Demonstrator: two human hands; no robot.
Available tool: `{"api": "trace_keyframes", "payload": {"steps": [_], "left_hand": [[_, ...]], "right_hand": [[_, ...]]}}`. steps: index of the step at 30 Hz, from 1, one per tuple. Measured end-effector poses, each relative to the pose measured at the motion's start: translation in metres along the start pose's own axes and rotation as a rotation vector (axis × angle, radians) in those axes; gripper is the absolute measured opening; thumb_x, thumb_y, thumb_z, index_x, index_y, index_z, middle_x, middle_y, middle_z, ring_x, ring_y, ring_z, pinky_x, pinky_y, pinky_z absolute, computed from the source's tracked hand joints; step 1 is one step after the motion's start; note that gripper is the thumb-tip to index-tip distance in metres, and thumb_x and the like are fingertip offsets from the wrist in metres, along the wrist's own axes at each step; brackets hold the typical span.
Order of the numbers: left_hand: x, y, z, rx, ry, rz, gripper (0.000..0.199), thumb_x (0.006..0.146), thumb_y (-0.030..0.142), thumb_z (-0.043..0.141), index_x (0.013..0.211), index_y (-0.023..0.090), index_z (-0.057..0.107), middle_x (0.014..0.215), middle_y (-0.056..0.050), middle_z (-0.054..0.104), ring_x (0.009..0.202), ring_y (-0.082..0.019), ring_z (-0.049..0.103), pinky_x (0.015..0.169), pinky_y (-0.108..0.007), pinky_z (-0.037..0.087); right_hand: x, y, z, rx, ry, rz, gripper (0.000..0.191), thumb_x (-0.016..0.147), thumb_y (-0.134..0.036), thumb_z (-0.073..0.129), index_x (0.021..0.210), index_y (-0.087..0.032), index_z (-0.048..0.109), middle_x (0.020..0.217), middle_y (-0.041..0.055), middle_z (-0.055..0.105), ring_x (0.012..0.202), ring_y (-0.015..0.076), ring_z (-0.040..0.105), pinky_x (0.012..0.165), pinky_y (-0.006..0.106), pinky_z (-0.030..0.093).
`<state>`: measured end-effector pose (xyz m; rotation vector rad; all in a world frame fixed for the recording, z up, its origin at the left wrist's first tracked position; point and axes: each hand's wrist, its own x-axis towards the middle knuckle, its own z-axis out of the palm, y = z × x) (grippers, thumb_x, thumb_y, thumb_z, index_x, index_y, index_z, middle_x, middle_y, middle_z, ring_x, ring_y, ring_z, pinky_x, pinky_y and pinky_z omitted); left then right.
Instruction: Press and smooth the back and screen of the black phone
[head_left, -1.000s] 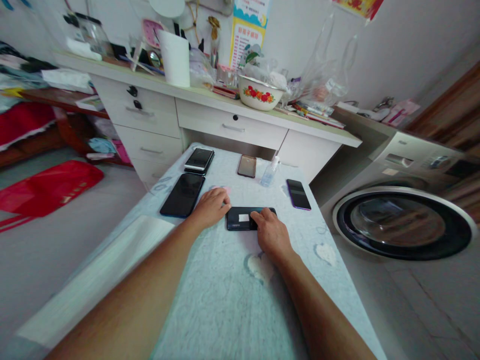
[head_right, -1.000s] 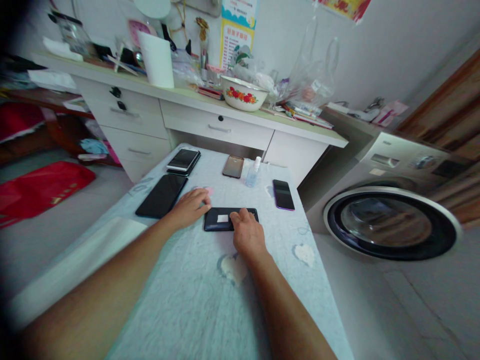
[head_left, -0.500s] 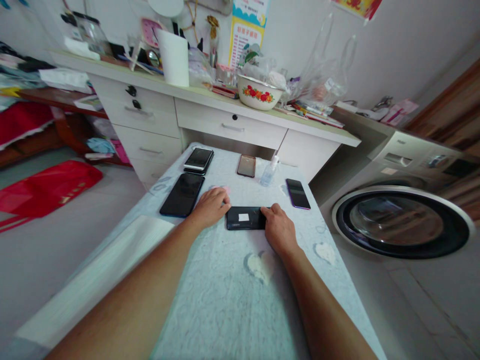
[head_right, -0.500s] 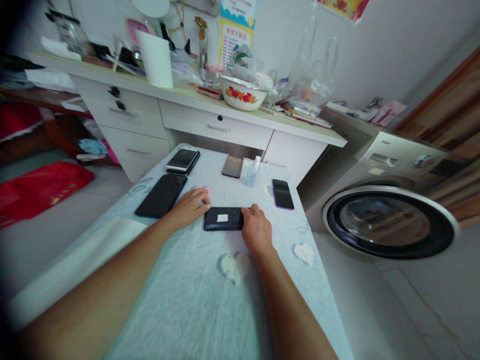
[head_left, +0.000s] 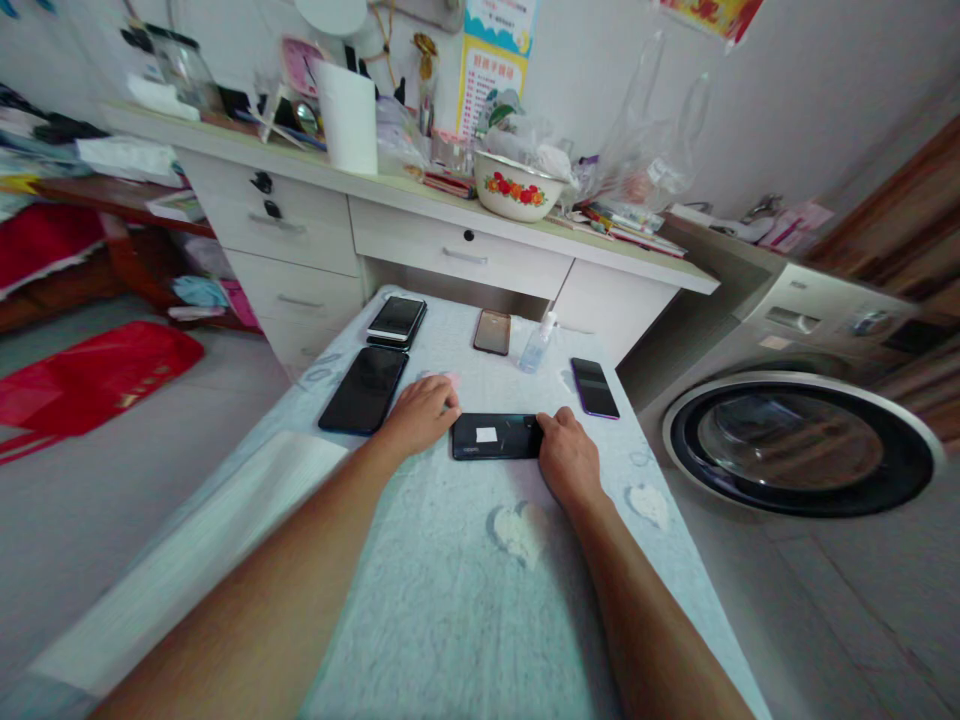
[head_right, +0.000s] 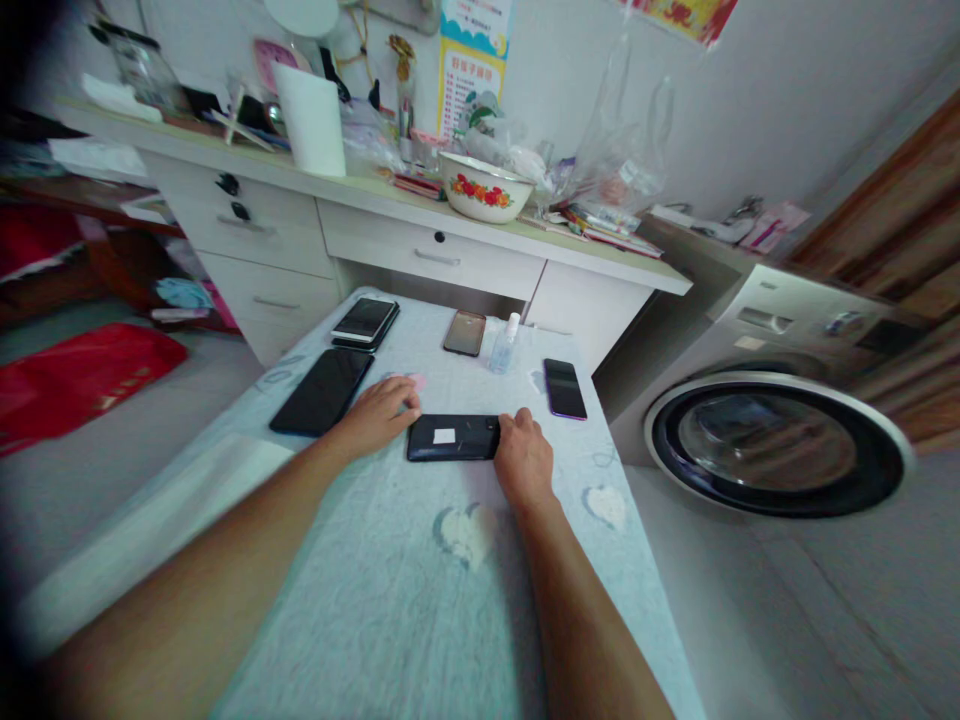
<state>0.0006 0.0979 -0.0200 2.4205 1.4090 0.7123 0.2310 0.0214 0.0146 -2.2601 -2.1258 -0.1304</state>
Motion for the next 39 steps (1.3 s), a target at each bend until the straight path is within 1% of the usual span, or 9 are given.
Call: {"api": "trace_keyframes", "payload": {"steps": [5,10,14,22,26,32,39], "left_hand": [[0.000,0.000,0.000,0.004,-0.004,-0.003,0.008,0.082,0.024,0.048,0.082,0.021,0.055,0.126,-0.008,0.056,0.126,-0.024,0.044,0.108,-0.043,0.033],[0.000,0.002,0.000,-0.015,0.005,-0.005,0.008,0.082,0.023,0.048,0.081,0.021,0.055,0.124,-0.008,0.057,0.127,-0.025,0.043,0.108,-0.043,0.033],[0.000,0.003,-0.001,-0.014,-0.005,-0.010,0.008,0.082,0.023,0.047,0.082,0.020,0.055,0.125,-0.008,0.056,0.127,-0.025,0.043,0.107,-0.043,0.034],[0.000,0.000,0.001,-0.005,0.006,0.002,0.006,0.081,0.022,0.049,0.082,0.021,0.055,0.124,-0.008,0.056,0.125,-0.024,0.044,0.105,-0.042,0.036],[0.000,-0.001,0.002,-0.010,0.008,0.005,0.008,0.082,0.023,0.048,0.082,0.021,0.055,0.123,-0.008,0.057,0.125,-0.025,0.044,0.106,-0.043,0.035],[0.000,-0.002,0.002,-0.026,0.010,0.006,0.008,0.081,0.022,0.048,0.082,0.021,0.056,0.122,-0.008,0.057,0.125,-0.025,0.045,0.106,-0.044,0.035],[0.000,-0.001,0.001,-0.010,0.008,0.008,0.007,0.082,0.023,0.048,0.082,0.021,0.055,0.122,-0.008,0.057,0.124,-0.024,0.045,0.106,-0.042,0.035]], "right_hand": [[-0.001,-0.008,0.001,0.017,-0.003,-0.071,0.033,0.095,-0.019,0.032,0.116,-0.026,0.057,0.104,0.0053,0.052,0.088,0.0169,0.052,0.066,0.026,0.035],[-0.002,-0.014,0.000,0.048,0.001,-0.160,0.033,0.095,-0.019,0.034,0.118,-0.028,0.056,0.106,0.0046,0.052,0.094,0.0182,0.050,0.068,0.026,0.036],[-0.002,-0.014,-0.001,0.048,-0.005,-0.173,0.033,0.095,-0.019,0.034,0.117,-0.028,0.057,0.106,0.0045,0.053,0.095,0.0181,0.050,0.068,0.026,0.036],[0.002,-0.011,0.001,0.039,0.025,-0.130,0.034,0.094,-0.018,0.035,0.117,-0.029,0.058,0.103,0.0042,0.053,0.090,0.0173,0.051,0.066,0.026,0.035],[0.004,-0.008,0.002,0.028,0.035,-0.099,0.033,0.094,-0.018,0.034,0.114,-0.028,0.059,0.102,0.0043,0.052,0.088,0.0170,0.052,0.065,0.026,0.035],[0.005,0.001,0.002,0.014,0.012,-0.037,0.033,0.095,-0.020,0.034,0.115,-0.028,0.059,0.102,0.0047,0.052,0.086,0.0166,0.053,0.063,0.026,0.033],[0.004,0.006,0.001,0.002,-0.012,0.017,0.034,0.095,-0.020,0.030,0.111,-0.027,0.060,0.102,0.0055,0.052,0.086,0.0174,0.052,0.063,0.026,0.033]]}}
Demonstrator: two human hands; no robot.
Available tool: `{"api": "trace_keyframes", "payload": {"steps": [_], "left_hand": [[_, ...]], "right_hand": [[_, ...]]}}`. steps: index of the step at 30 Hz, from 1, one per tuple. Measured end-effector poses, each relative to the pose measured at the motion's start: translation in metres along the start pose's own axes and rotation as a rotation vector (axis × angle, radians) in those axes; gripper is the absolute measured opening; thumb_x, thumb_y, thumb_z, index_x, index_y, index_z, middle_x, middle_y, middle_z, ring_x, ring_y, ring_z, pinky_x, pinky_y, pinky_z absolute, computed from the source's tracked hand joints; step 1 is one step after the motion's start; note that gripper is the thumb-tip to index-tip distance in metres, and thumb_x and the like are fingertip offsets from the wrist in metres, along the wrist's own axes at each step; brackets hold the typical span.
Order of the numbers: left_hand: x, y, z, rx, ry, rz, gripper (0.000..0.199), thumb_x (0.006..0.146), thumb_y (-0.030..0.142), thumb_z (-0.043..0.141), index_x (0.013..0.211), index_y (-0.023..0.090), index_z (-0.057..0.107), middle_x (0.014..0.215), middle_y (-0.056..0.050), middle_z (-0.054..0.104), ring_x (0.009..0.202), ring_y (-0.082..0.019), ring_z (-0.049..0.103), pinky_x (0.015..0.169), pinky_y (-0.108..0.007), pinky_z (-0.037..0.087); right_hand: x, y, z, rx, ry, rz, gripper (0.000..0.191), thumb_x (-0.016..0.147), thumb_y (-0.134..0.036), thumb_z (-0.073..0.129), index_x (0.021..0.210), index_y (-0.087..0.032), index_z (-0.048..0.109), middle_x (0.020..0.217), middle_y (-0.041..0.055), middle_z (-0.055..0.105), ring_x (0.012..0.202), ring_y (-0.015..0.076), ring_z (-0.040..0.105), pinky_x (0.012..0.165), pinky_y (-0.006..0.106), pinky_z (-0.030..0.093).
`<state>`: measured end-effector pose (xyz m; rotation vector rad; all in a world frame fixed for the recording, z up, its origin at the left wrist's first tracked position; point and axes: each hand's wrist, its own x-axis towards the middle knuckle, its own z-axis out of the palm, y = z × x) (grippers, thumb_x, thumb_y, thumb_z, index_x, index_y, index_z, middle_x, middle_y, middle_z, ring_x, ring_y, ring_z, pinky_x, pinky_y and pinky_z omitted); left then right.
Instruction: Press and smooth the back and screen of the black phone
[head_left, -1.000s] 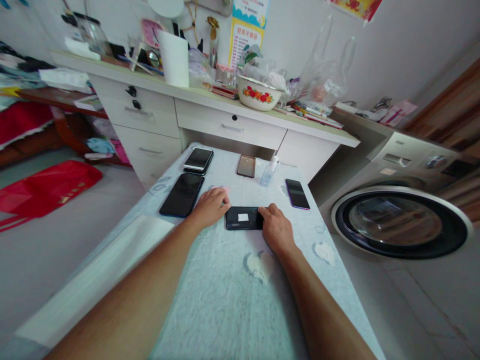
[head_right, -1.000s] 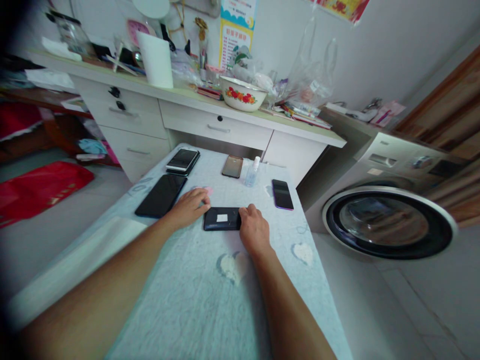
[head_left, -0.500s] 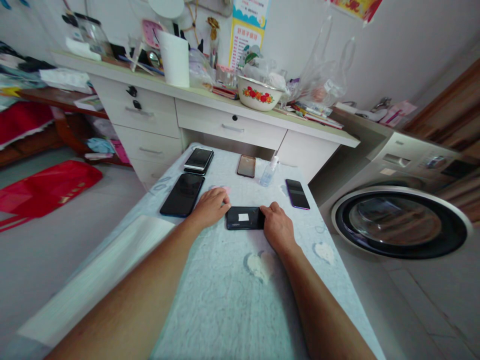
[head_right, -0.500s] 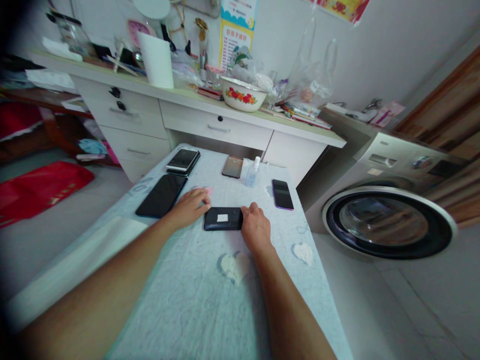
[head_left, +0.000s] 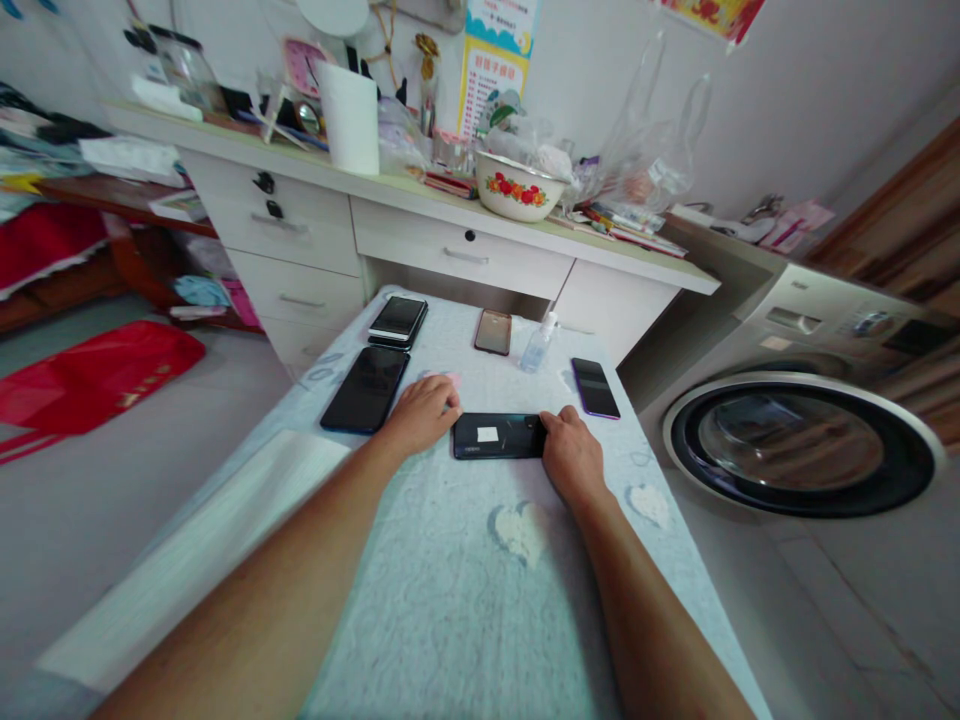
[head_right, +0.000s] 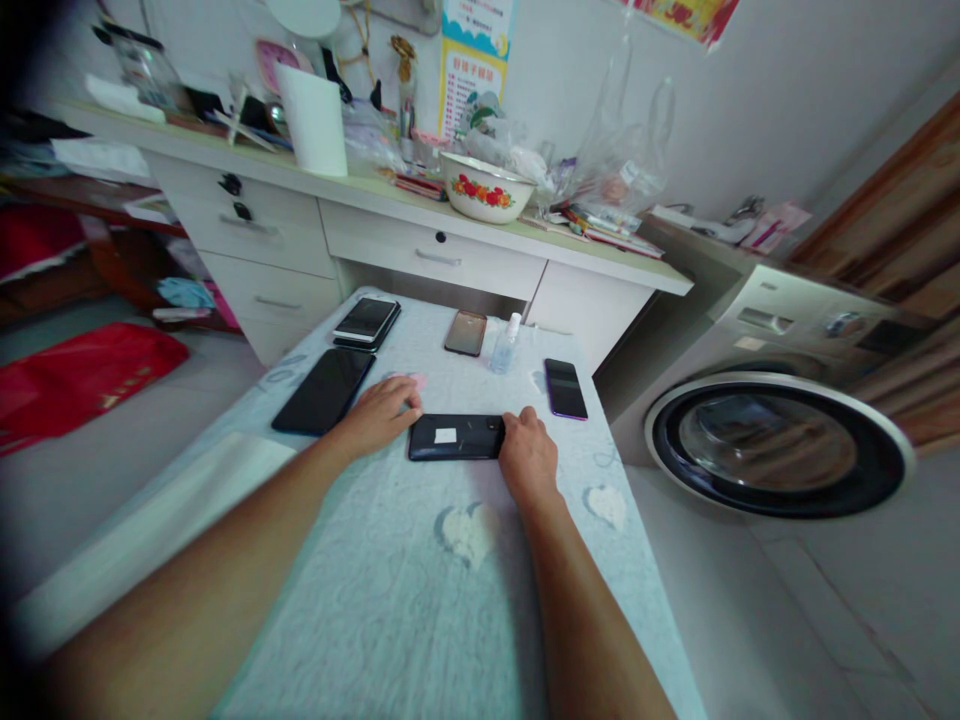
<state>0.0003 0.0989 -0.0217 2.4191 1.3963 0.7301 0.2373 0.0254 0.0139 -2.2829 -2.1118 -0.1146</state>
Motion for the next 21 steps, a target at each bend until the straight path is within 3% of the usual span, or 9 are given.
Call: {"api": "trace_keyframes", "payload": {"steps": [8,21], "left_hand": [[0.000,0.000,0.000,0.009,-0.005,-0.006,0.008,0.082,0.023,0.047,0.082,0.021,0.055,0.124,-0.008,0.056,0.125,-0.024,0.044,0.106,-0.043,0.035],[0.000,0.001,-0.001,-0.002,-0.004,-0.008,0.007,0.082,0.022,0.048,0.082,0.022,0.055,0.124,-0.007,0.056,0.125,-0.024,0.044,0.106,-0.042,0.035]], "right_hand": [[-0.005,-0.002,-0.003,-0.008,0.003,0.035,0.034,0.094,-0.018,0.031,0.111,-0.024,0.060,0.102,0.0068,0.053,0.085,0.0184,0.054,0.063,0.026,0.034],[-0.016,-0.026,-0.006,0.017,-0.033,-0.074,0.034,0.095,-0.016,0.032,0.118,-0.026,0.055,0.108,0.0072,0.055,0.093,0.0189,0.052,0.068,0.026,0.036]]}}
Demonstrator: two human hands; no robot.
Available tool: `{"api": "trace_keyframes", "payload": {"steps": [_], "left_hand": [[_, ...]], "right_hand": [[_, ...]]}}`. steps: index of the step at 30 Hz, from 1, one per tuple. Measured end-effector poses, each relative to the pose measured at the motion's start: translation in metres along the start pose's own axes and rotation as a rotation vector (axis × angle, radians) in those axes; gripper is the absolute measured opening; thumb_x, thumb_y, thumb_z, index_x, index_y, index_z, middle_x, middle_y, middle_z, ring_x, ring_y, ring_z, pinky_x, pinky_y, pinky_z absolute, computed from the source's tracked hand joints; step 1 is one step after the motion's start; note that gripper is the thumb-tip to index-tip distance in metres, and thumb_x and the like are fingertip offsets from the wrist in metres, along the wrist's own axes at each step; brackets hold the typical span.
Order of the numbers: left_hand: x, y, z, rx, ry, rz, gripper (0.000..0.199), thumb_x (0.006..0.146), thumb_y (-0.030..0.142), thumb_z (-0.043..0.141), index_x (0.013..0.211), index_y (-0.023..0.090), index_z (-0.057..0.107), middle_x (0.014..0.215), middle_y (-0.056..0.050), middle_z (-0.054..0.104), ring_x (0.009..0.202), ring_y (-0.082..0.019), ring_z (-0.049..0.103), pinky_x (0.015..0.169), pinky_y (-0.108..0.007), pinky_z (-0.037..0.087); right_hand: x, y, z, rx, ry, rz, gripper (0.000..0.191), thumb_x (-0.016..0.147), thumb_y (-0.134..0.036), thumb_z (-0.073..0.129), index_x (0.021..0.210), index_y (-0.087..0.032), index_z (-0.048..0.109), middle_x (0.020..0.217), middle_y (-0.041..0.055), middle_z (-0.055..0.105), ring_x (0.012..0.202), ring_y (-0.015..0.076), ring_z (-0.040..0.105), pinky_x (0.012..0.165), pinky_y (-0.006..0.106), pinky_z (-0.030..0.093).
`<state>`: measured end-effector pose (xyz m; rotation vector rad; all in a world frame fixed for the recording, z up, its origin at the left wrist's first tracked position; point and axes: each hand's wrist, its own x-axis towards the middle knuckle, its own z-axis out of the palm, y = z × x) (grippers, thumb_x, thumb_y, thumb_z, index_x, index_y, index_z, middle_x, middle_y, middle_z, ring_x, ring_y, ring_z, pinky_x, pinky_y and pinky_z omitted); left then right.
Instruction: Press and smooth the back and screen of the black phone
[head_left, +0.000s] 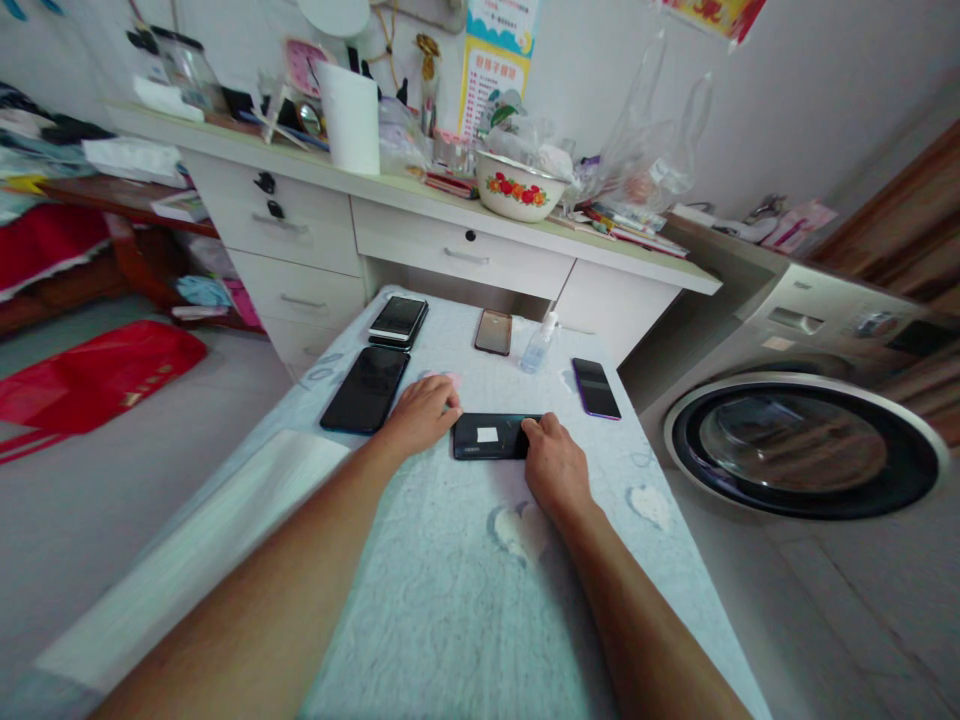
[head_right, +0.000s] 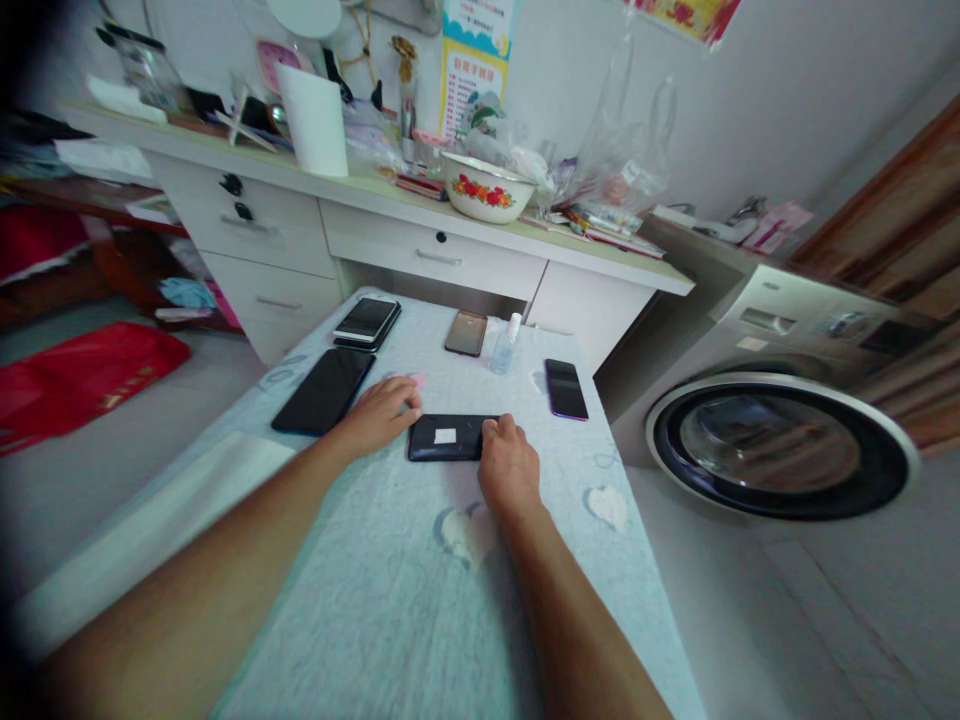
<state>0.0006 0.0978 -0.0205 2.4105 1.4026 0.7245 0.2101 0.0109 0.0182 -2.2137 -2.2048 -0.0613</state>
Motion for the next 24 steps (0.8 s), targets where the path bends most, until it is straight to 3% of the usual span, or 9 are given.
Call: {"api": "trace_keyframes", "payload": {"steps": [13,24], "left_hand": [[0.000,-0.001,-0.001,0.002,-0.010,0.009,0.008,0.082,0.023,0.048,0.082,0.022,0.055,0.123,-0.006,0.057,0.126,-0.023,0.044,0.107,-0.042,0.034],[0.000,0.000,-0.001,0.003,-0.007,-0.005,0.007,0.081,0.023,0.048,0.082,0.022,0.055,0.123,-0.006,0.057,0.125,-0.023,0.044,0.106,-0.042,0.034]], "right_hand": [[0.000,0.010,-0.004,0.005,-0.015,-0.016,0.036,0.095,-0.018,0.033,0.119,-0.028,0.057,0.104,0.0055,0.054,0.091,0.0173,0.054,0.068,0.026,0.036],[0.002,0.026,-0.004,-0.021,-0.012,0.115,0.037,0.093,-0.017,0.033,0.113,-0.026,0.062,0.101,0.0073,0.054,0.085,0.0181,0.056,0.066,0.026,0.037]]}}
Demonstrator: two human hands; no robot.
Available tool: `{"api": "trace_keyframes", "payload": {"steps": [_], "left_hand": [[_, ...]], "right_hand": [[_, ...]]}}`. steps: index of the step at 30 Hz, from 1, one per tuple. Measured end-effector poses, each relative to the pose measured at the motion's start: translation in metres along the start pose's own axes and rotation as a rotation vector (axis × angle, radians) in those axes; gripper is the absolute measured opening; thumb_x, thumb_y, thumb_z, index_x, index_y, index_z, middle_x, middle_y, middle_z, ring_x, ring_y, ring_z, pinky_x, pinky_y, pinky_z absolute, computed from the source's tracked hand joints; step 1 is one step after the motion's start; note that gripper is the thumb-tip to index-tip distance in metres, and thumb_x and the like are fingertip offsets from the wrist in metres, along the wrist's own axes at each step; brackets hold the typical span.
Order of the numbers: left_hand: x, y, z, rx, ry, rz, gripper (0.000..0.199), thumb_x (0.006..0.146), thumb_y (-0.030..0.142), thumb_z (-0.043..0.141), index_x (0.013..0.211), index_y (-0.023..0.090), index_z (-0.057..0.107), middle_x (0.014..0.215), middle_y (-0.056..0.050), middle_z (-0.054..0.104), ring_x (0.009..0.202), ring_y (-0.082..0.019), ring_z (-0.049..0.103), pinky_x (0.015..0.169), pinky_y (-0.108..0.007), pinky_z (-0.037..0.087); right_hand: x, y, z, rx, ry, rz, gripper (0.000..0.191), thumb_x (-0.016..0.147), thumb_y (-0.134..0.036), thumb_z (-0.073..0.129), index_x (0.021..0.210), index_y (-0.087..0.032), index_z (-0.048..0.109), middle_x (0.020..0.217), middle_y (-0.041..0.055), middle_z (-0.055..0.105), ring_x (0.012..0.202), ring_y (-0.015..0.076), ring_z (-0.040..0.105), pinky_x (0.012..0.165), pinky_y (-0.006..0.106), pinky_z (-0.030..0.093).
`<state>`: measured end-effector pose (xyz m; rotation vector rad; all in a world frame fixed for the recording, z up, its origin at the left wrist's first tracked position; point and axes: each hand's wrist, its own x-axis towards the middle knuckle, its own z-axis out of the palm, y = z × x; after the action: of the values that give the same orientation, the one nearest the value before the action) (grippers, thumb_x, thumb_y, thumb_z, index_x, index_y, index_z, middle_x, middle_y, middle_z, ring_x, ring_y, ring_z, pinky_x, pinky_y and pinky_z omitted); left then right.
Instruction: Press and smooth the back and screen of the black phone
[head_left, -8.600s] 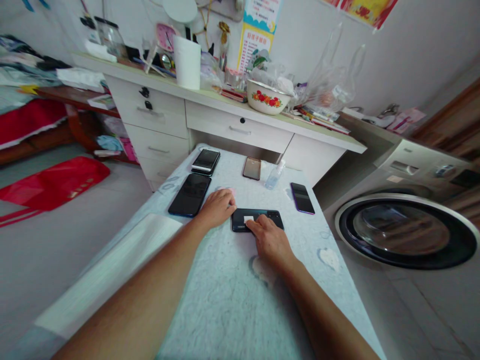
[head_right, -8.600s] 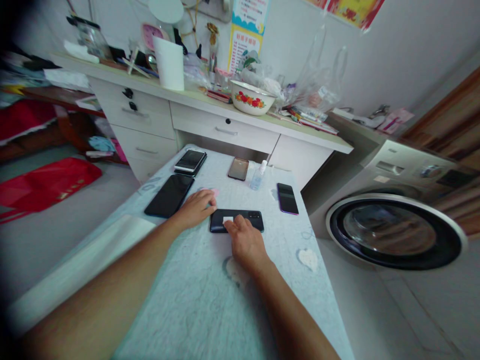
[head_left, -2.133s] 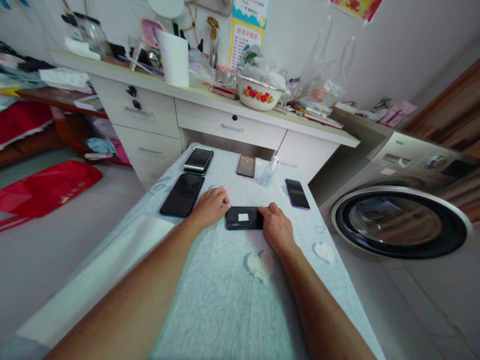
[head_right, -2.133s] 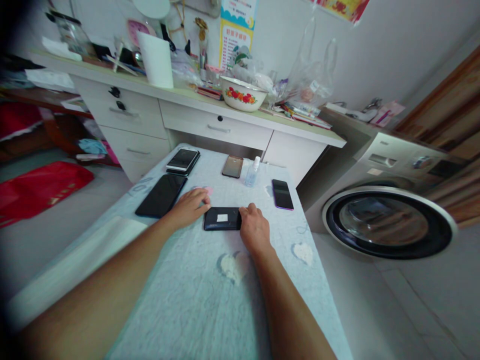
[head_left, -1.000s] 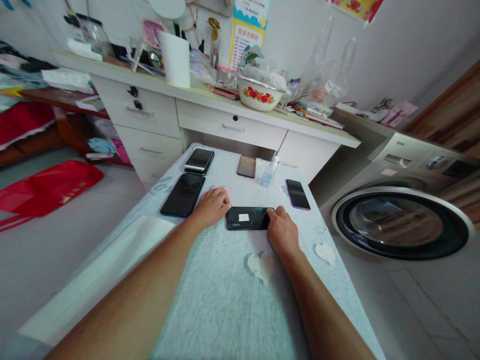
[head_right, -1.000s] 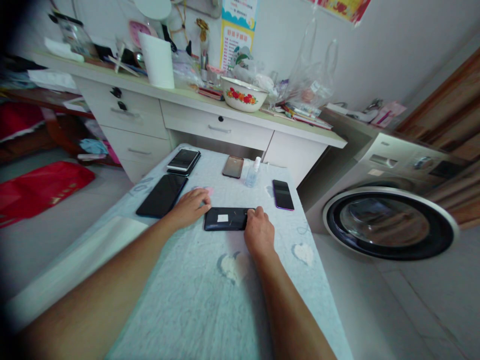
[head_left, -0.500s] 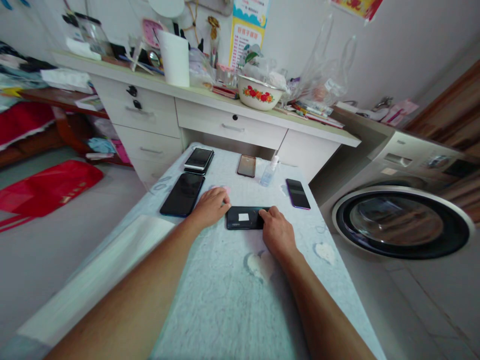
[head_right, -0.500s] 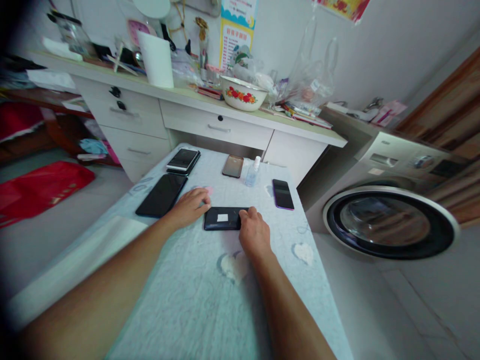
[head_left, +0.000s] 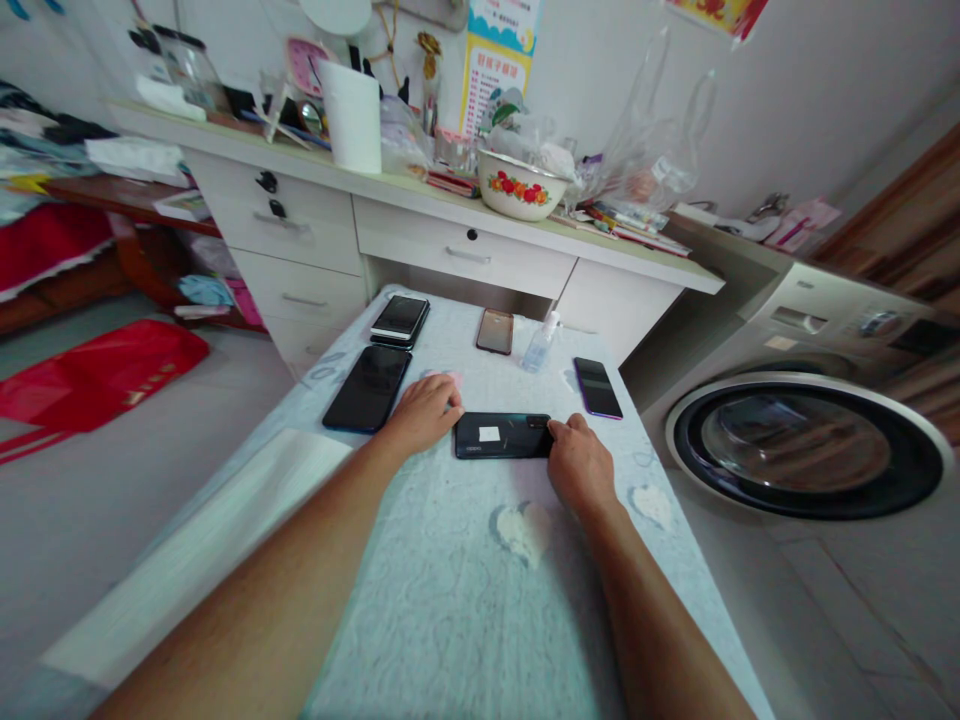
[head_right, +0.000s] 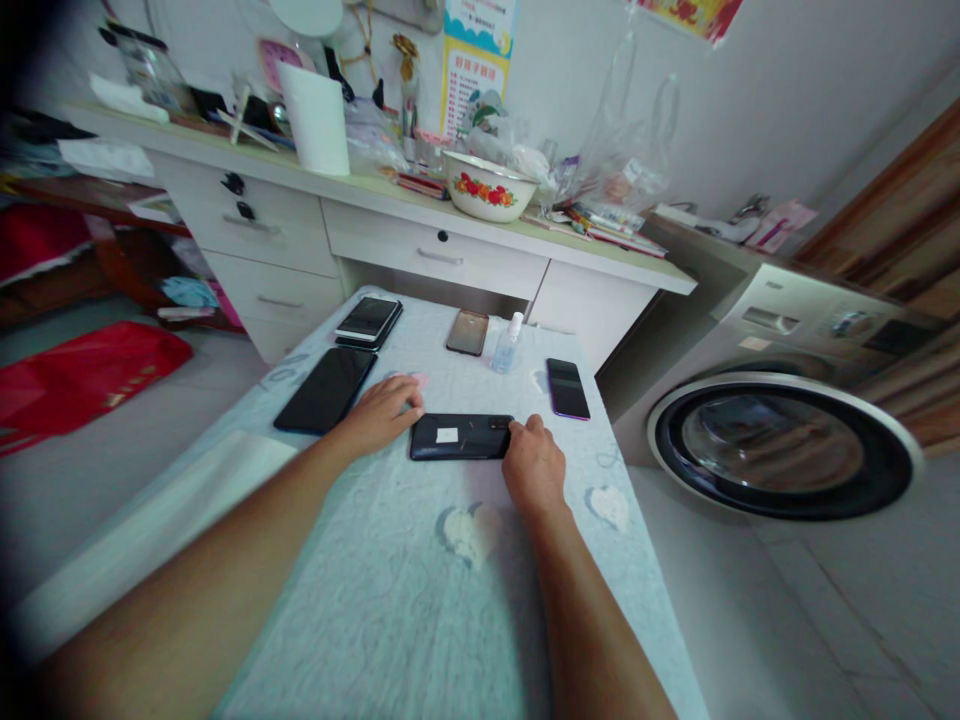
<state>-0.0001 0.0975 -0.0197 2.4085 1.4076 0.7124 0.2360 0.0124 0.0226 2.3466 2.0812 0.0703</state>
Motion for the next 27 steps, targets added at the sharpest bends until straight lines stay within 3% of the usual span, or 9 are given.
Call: {"api": "trace_keyframes", "payload": {"steps": [5,16,27], "left_hand": [[0.000,0.000,-0.001,-0.011,-0.002,-0.003,0.008,0.081,0.022,0.048,0.082,0.021,0.055,0.126,-0.008,0.056,0.125,-0.024,0.044,0.106,-0.043,0.035],[0.000,0.001,-0.001,-0.006,0.002,-0.006,0.008,0.082,0.023,0.048,0.083,0.021,0.056,0.126,-0.008,0.056,0.126,-0.024,0.044,0.106,-0.043,0.035],[0.000,0.001,-0.001,0.001,-0.006,-0.010,0.007,0.082,0.023,0.049,0.083,0.022,0.056,0.125,-0.007,0.056,0.126,-0.024,0.043,0.106,-0.042,0.034]], "right_hand": [[-0.002,-0.001,0.000,-0.030,-0.003,0.018,0.036,0.093,-0.017,0.032,0.105,-0.023,0.064,0.099,0.0084,0.053,0.084,0.0190,0.057,0.063,0.028,0.037],[-0.009,-0.018,-0.005,-0.033,-0.041,-0.007,0.036,0.089,-0.011,0.034,0.108,-0.021,0.064,0.104,0.0105,0.055,0.088,0.0205,0.056,0.067,0.029,0.039],[-0.009,-0.022,0.000,0.014,-0.017,-0.141,0.034,0.093,-0.016,0.034,0.112,-0.025,0.060,0.104,0.0065,0.054,0.091,0.0185,0.054,0.069,0.027,0.037]]}}
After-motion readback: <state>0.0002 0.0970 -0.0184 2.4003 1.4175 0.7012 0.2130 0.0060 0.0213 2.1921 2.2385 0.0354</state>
